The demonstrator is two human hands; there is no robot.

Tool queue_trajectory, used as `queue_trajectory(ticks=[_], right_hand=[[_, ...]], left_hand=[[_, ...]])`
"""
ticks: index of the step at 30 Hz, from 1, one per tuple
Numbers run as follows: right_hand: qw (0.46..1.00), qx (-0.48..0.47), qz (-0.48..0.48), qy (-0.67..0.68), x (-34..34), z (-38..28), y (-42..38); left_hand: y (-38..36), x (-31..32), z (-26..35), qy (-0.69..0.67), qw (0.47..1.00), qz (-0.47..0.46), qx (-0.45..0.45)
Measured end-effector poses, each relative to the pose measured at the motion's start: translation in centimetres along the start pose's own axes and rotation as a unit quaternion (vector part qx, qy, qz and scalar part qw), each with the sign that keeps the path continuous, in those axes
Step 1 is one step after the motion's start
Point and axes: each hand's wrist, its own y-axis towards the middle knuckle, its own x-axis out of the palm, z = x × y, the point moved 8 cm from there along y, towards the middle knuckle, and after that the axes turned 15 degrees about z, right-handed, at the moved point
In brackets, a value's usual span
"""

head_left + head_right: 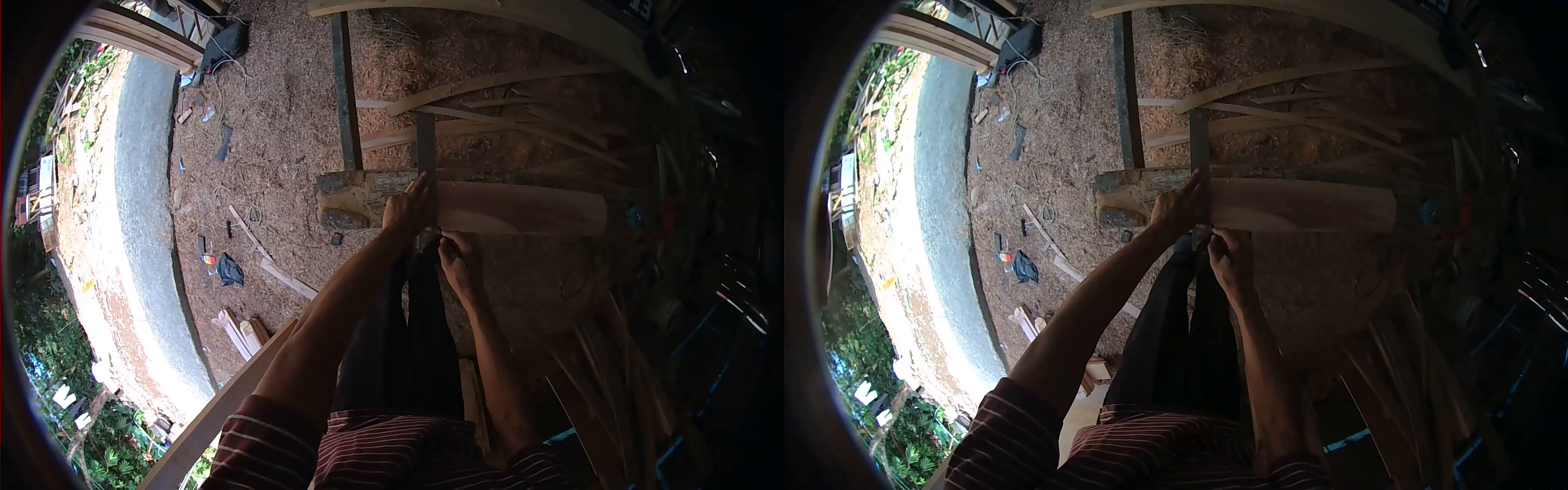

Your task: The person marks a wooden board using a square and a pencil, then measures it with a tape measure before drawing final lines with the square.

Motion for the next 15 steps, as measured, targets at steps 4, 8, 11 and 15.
queue_trajectory(ticks=[4, 8, 11, 15], right_hand=[[1.000, 0.004, 0.001, 0.012, 0.0, -0.2, 0.2], [0.998, -0.047, 0.008, -0.026, -0.1, -0.8, 0.4], [0.999, -0.036, -0.005, -0.032, -0.2, -0.9, 0.3], [1.000, -0.018, -0.009, -0.005, -0.3, -0.3, -0.3]], left_hand=[[0.1, 0.8, -0.3, -0.007, 1.000, 0.016, -0.002], [0.1, 1.1, -0.3, 0.005, 1.000, 0.020, -0.001], [0.3, 1.5, -0.5, 0.010, 0.999, 0.037, -0.006], [0.2, 1.3, -0.3, 0.021, 0.999, 0.028, -0.005]])
